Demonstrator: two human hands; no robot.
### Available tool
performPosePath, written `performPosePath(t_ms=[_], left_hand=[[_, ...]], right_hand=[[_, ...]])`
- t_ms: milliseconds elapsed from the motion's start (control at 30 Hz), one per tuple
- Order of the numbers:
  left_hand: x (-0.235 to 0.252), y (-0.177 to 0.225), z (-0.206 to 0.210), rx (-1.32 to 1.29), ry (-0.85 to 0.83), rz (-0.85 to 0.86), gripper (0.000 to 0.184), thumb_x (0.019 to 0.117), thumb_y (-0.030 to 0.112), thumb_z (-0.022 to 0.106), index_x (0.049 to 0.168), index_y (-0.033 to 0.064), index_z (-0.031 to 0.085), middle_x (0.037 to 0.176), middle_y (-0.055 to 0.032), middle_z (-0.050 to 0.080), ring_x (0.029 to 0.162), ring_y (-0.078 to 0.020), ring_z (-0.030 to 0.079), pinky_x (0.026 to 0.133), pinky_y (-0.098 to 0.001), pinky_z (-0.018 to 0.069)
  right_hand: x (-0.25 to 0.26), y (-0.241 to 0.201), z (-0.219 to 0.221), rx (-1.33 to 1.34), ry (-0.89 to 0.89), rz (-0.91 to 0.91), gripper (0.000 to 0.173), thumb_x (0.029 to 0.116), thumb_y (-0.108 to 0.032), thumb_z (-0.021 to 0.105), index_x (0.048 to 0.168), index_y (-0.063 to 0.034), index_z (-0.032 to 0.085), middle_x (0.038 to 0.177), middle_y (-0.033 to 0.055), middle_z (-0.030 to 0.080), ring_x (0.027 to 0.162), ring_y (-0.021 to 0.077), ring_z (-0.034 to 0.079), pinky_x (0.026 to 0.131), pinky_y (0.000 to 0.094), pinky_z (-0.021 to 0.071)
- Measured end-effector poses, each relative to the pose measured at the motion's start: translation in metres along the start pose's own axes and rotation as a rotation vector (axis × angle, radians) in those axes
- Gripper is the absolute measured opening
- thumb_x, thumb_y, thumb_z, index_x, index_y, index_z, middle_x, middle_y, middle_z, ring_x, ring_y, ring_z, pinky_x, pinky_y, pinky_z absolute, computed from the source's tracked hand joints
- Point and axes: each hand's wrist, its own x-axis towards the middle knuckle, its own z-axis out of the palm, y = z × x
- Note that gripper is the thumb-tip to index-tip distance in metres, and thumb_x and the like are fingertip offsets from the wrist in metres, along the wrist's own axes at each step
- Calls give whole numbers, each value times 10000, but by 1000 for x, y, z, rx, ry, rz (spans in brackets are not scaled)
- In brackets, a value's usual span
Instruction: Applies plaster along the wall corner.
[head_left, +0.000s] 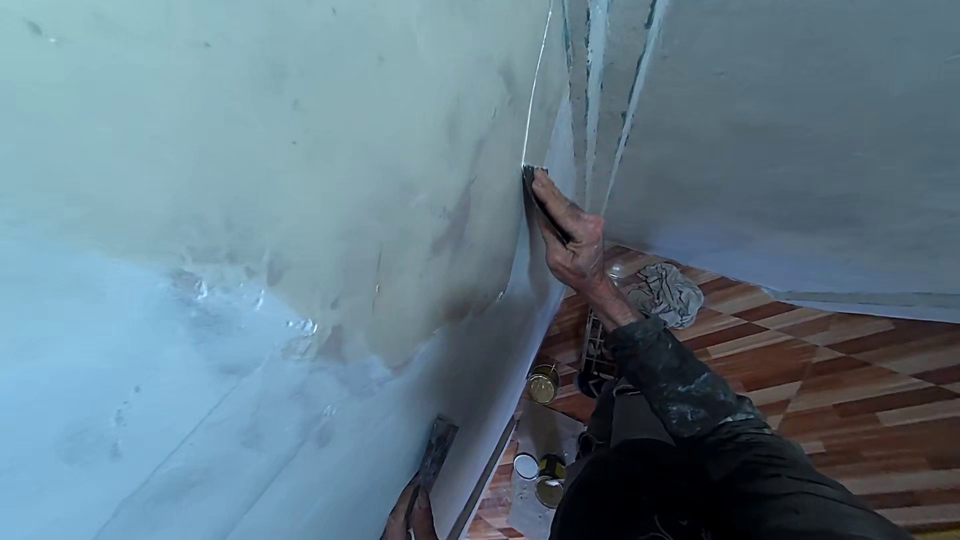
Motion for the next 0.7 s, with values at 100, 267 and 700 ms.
performPosePath(t_ms=[100,267,700], left_hand=[[1,0,-1,-2,-8,2,334,1036,193,572,975,-103,713,866,-69,748,859,79,676,834,-128,542],[1,-1,0,-29,-17,9,339,1045,217,565,988,-82,716,879,-42,749,867,85,673,840,-133,546],[-1,-3,0,-38,-12,27,305,1046,210,564,1055,-56,714,918,-11,756,874,69,685,831,-158,572]], right_hand=[[-13,1,13,36,4,36,395,943,61,567,1328,141,602,1430,270,580,1394,337,533,1193,404,416],[-48,5,34,78,59,31,328,922,41,581,1224,120,683,1325,267,656,1308,342,612,1141,419,476],[-157,-24,63,142,-93,78,345,902,3,565,1200,24,736,1279,208,702,1274,340,639,1135,474,477]])
